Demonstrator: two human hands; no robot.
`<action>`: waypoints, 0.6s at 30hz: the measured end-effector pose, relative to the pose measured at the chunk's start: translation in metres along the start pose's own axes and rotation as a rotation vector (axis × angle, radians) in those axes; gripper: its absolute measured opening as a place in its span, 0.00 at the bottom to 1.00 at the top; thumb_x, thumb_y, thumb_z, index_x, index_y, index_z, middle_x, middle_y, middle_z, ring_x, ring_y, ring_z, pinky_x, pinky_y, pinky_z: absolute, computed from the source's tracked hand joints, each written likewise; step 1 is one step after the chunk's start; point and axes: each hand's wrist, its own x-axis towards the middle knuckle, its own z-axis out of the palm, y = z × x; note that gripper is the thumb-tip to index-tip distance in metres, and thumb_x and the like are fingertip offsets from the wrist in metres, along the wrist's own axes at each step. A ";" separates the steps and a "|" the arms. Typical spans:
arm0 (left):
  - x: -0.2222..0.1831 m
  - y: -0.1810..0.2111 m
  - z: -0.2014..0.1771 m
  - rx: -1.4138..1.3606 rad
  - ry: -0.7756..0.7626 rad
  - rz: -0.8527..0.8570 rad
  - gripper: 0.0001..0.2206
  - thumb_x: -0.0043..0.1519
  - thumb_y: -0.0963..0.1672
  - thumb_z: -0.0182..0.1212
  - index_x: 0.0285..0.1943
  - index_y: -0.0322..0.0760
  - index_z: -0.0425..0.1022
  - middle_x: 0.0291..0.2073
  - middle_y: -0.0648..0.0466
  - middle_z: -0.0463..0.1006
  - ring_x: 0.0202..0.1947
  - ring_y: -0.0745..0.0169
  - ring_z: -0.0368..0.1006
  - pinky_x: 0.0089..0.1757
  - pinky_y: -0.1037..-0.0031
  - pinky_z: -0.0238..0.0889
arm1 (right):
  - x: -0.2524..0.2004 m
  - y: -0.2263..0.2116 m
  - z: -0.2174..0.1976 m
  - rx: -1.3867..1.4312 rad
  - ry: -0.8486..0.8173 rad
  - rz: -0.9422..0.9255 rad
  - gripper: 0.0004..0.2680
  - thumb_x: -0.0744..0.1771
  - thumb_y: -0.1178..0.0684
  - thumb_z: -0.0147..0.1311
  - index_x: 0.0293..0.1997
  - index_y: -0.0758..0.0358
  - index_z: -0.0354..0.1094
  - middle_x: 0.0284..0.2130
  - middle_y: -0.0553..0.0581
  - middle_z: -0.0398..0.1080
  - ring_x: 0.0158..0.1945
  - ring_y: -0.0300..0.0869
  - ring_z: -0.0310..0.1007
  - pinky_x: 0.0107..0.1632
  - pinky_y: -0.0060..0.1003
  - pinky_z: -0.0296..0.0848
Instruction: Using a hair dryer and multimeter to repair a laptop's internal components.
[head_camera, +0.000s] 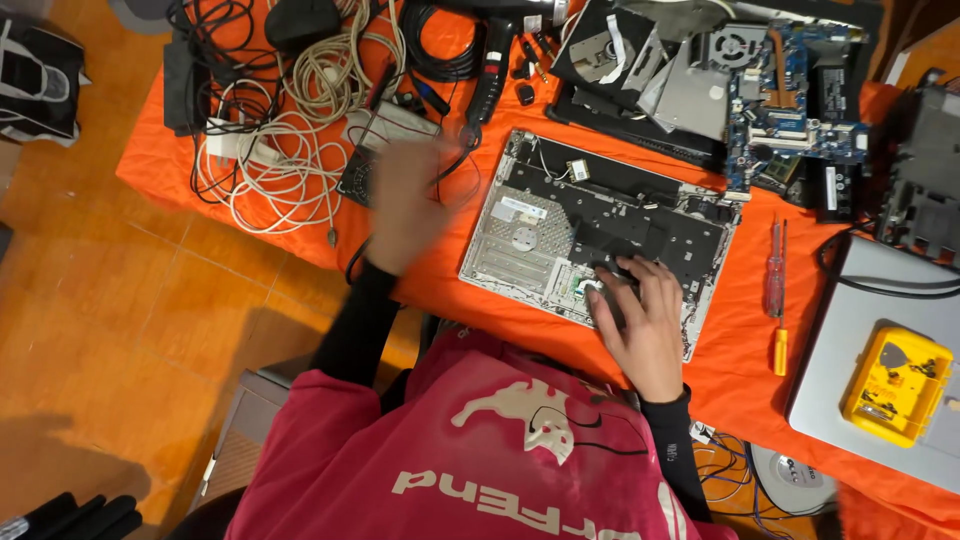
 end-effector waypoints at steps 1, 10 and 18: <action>0.005 -0.014 -0.011 -0.001 0.002 0.006 0.21 0.60 0.47 0.77 0.58 0.41 0.74 0.49 0.52 0.77 0.50 0.50 0.73 0.53 0.62 0.64 | 0.000 0.000 0.000 -0.002 0.006 0.000 0.10 0.66 0.53 0.62 0.51 0.63 0.75 0.53 0.61 0.68 0.64 0.56 0.64 0.68 0.52 0.60; 0.046 -0.123 -0.010 0.067 -0.274 -0.432 0.25 0.66 0.51 0.68 0.59 0.23 0.74 0.33 0.40 0.79 0.33 0.48 0.78 0.33 0.63 0.68 | 0.000 0.005 -0.008 0.059 0.084 0.013 0.09 0.66 0.53 0.60 0.49 0.63 0.75 0.50 0.60 0.69 0.61 0.54 0.66 0.67 0.52 0.61; 0.038 -0.148 0.002 0.222 -0.068 -0.267 0.10 0.66 0.39 0.63 0.53 0.25 0.82 0.30 0.40 0.79 0.28 0.47 0.77 0.33 0.63 0.68 | -0.004 0.008 -0.009 0.079 0.074 -0.037 0.09 0.67 0.54 0.59 0.50 0.63 0.74 0.49 0.59 0.69 0.59 0.53 0.66 0.66 0.51 0.61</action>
